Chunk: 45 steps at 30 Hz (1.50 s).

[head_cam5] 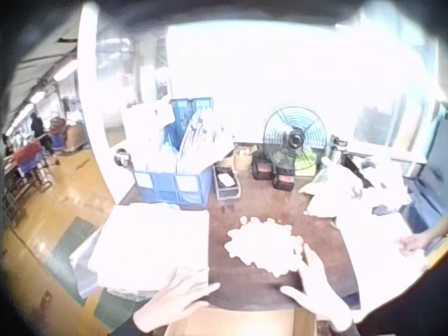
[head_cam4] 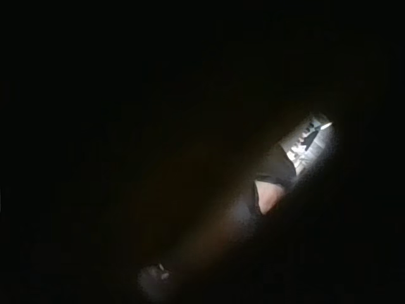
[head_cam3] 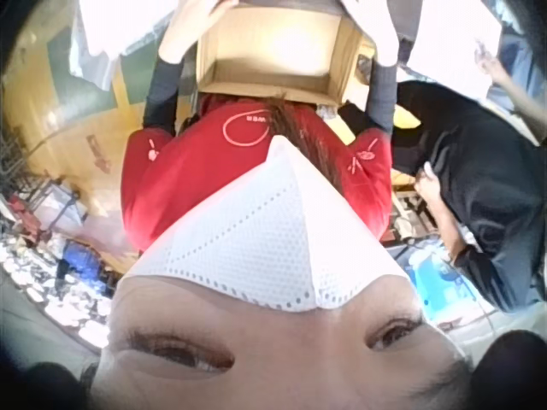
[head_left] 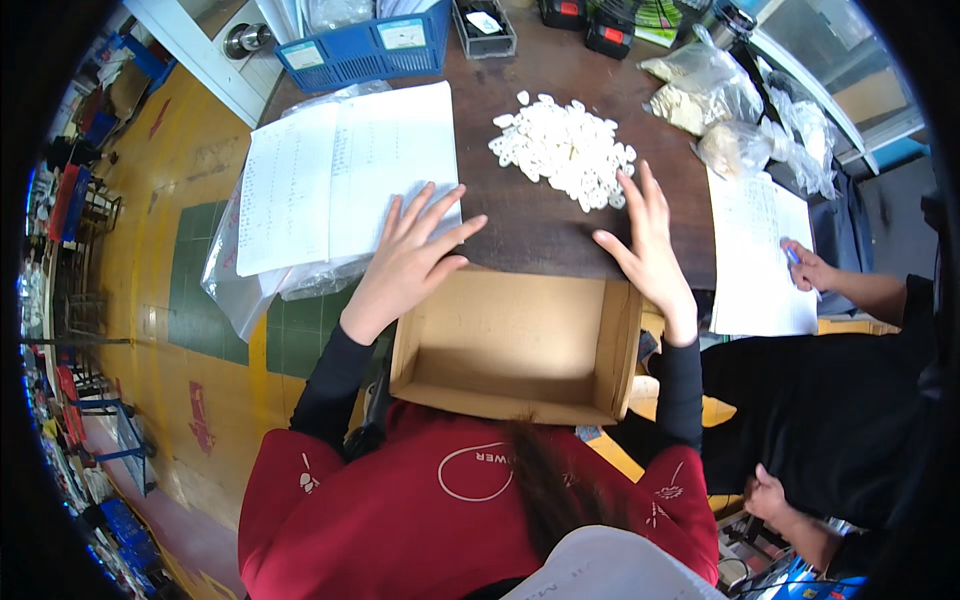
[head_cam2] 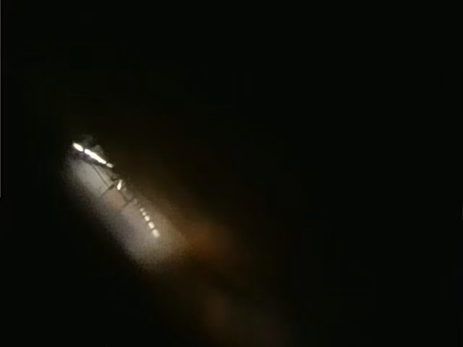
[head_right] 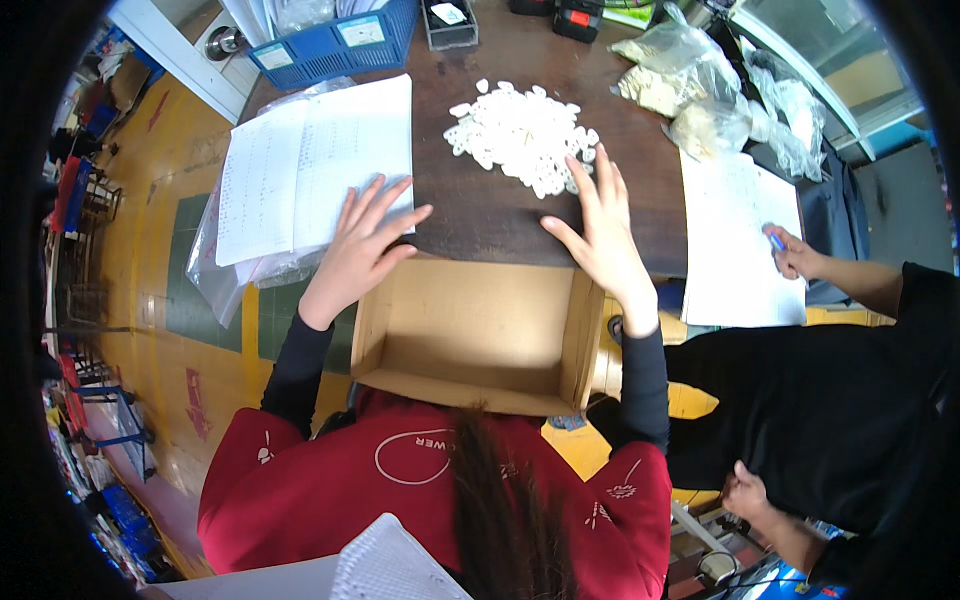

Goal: The person opens a plastic bag containing small white plastic parts and pours them onto a table. They then pick up the parts one by one and place them into a cardboard box. A second person is present at the table, writing on a document.

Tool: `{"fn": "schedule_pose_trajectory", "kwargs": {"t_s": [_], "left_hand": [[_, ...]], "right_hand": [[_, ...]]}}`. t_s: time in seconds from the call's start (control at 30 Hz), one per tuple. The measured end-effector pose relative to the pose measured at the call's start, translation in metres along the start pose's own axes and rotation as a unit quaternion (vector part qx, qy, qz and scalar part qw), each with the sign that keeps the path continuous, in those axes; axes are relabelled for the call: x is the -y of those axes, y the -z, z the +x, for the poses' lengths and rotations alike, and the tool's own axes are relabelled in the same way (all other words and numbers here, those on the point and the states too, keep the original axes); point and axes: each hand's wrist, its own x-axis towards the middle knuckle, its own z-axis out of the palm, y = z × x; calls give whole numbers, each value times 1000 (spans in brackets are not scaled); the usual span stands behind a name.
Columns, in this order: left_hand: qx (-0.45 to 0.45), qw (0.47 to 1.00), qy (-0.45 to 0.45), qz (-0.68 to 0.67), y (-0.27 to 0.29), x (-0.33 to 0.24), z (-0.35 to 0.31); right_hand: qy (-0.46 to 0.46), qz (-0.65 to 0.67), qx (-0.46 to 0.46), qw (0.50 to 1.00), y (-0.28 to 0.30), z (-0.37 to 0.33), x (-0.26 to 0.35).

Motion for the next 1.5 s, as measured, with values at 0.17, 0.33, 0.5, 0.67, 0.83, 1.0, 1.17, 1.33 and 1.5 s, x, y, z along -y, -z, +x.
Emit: {"fn": "schedule_pose_trajectory", "kwargs": {"t_s": [0.17, 0.33, 0.5, 0.67, 0.83, 1.0, 1.17, 1.33, 1.5], "left_hand": [[77, 997, 4, 32, 0, 25, 11], [86, 995, 48, -3, 12, 31, -7], [73, 993, 92, -23, 19, 37, -16], [67, 991, 110, -29, 23, 45, -13], [42, 992, 113, -46, 23, 53, -6], [-16, 983, 93, -156, 5, 19, 24], [20, 995, -59, -74, -45, -18, 71], [48, 997, -64, -10, -70, -10, 87], [40, 997, -64, -23, -63, -20, 83]], "right_hand": [[40, -128, 47, 990, -49, 78, -44], [53, -120, 75, 989, -59, 98, -41], [62, -10, 35, 997, -49, 97, -48], [20, -72, 33, 997, -44, 97, -51], [46, -114, 98, 988, -50, 81, -32], [30, 24, 62, 997, -33, 49, -10], [70, -111, 163, 978, -25, 16, 5], [11, -77, 112, 991, -7, 8, -16], [-1, -141, 114, 983, 0, -20, -17]]}}
